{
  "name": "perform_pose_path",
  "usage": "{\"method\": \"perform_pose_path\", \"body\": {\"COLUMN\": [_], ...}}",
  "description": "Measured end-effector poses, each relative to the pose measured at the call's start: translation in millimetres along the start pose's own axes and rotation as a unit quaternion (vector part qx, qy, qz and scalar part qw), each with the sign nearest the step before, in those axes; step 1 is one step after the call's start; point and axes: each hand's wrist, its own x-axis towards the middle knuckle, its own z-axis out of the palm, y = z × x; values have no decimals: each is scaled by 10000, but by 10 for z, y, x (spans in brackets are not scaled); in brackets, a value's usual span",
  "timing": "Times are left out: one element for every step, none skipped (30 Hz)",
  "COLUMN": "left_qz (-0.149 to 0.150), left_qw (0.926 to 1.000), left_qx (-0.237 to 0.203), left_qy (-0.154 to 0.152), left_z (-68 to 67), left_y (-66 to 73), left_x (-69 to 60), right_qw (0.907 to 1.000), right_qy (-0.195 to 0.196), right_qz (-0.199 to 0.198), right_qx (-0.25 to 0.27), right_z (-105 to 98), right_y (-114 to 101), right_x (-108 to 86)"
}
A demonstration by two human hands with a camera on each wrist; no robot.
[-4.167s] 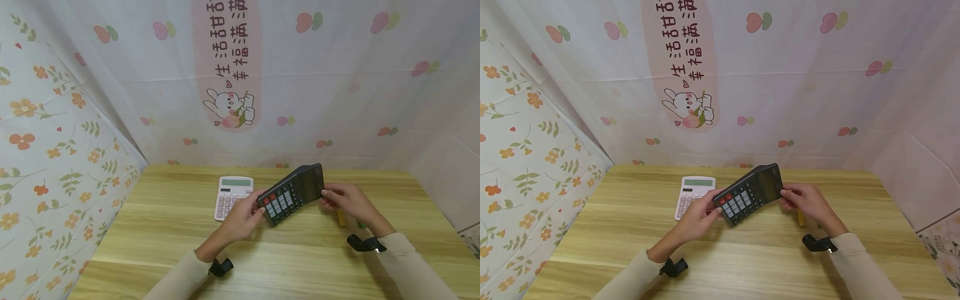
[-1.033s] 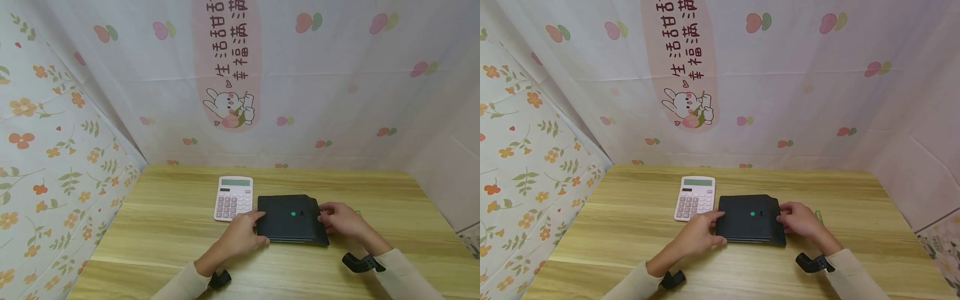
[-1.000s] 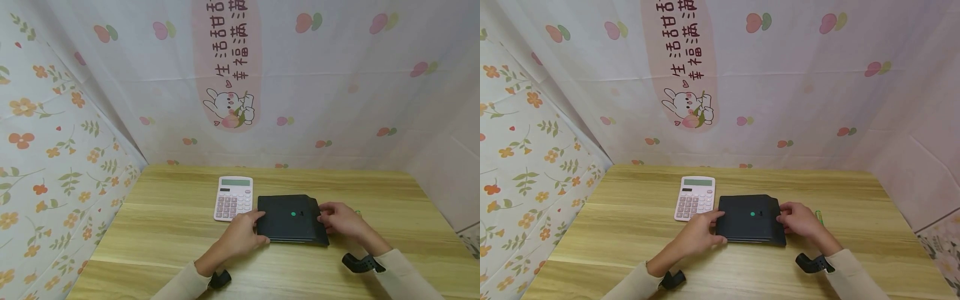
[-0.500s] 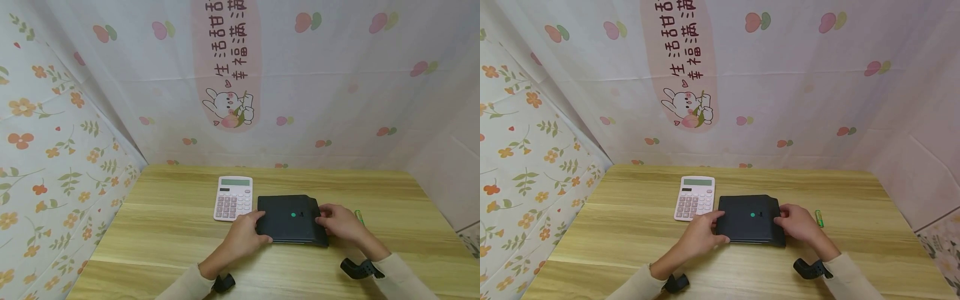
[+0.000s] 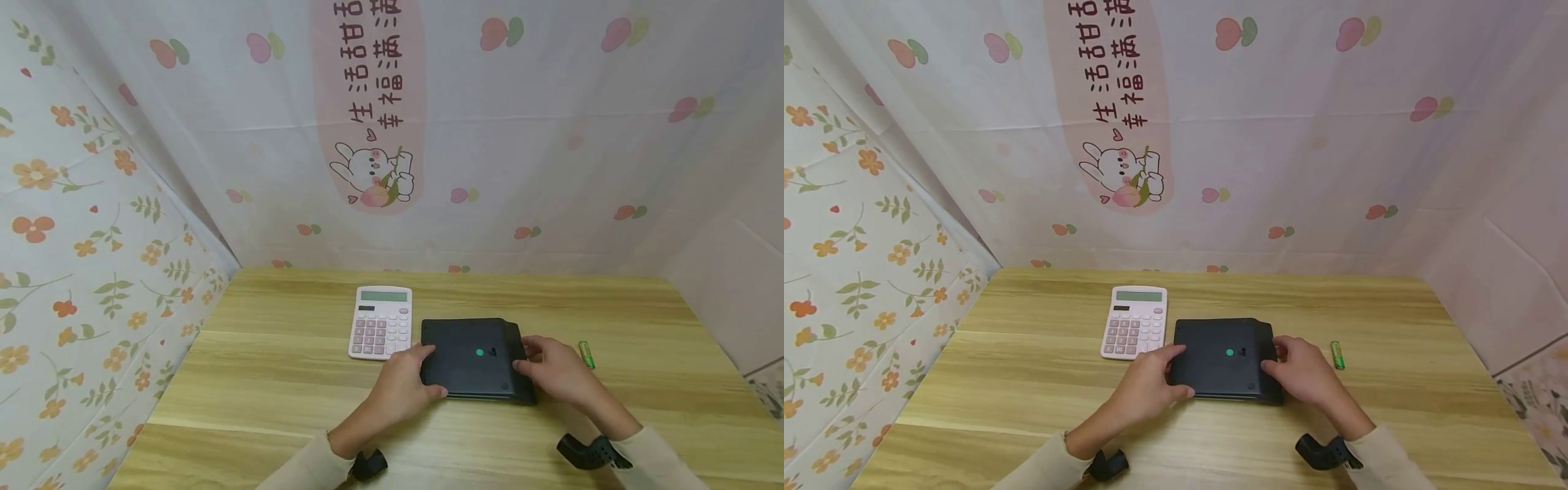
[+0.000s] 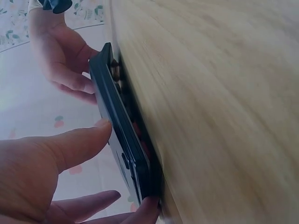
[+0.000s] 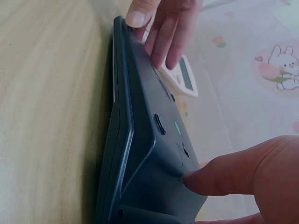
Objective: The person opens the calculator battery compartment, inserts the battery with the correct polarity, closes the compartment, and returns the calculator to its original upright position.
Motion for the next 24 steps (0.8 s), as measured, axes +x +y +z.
{"method": "perform_pose_path", "body": {"left_qz": [2, 0, -4, -9, -19, -27, -31, -33, -32, -33, -28, -27, -19, -15, -15, -19, -20, -24, -20, -22, -25, -23, -21, -23], "left_qw": [10000, 10000, 10000, 10000, 10000, 9999, 9999, 9999, 9999, 9998, 9998, 9997, 9997, 9997, 9996, 9996, 9996, 9996, 9996, 9996, 9995, 9995, 9995, 9994], "left_qx": [-6, -28, -48, -59, -68, -86, -109, -130, -144, -166, -197, -222, -236, -248, -262, -276, -276, -280, -286, -297, -309, -319, -331, -345], "left_qy": [17, 29, 42, 52, 60, 66, 67, 65, 65, 60, 57, 54, 54, 53, 49, 40, 37, 31, 24, 12, 0, -7, -12, -18], "left_z": [3, 5, 7, 8, 8, 9, 7, 6, 7, 8, 9, 12, 13, 15, 19, 20, 21, 22, 21, 23, 24, 23, 24, 25], "left_y": [0, 0, 0, 0, 0, 0, 2, 4, 5, 7, 8, 8, 8, 6, 5, 5, 4, 3, 4, 5, 6, 8, 10, 12], "left_x": [0, 1, 2, 3, 3, 4, 5, 5, 5, 5, 5, 4, 4, 3, 2, 1, 0, -1, 0, -1, -2, -1, -1, -2], "right_qw": [10000, 10000, 10000, 10000, 9999, 9999, 9999, 9999, 9999, 10000, 10000, 10000, 10000, 10000, 10000, 9999, 9999, 9999, 9999, 10000, 9999, 9999, 10000, 10000], "right_qy": [8, 13, 24, 33, 35, 37, 35, 35, 29, 21, 16, 18, 17, 23, 31, 37, 40, 41, 39, 36, 32, 23, 20, 25], "right_qz": [-15, -26, -34, -48, -62, -66, -73, -74, -68, -56, -41, -24, -12, -2, 3, 1, -7, -15, -15, -19, -23, -19, -20, -21], "right_qx": [-20, -24, -35, -64, -86, -102, -109, -117, -110, -72, -30, 8, 41, 64, 88, 104, 97, 96, 94, 91, 93, 98, 81, 67], "right_z": [1, 3, 4, 4, 4, 3, 2, 1, 0, -1, -2, -3, -4, -4, -5, -5, -5, -6, -6, -8, -8, -9, -10, -11], "right_y": [0, 1, 0, 0, 1, 1, 2, 2, 2, 2, 2, 1, 1, -1, -3, -4, -4, -5, -5, -5, -3, -1, 0, 1], "right_x": [-6, -12, -17, -23, -29, -34, -39, -44, -48, -52, -56, -59, -62, -65, -68, -72, -76, -80, -83, -86, -89, -92, -94, -96]}}
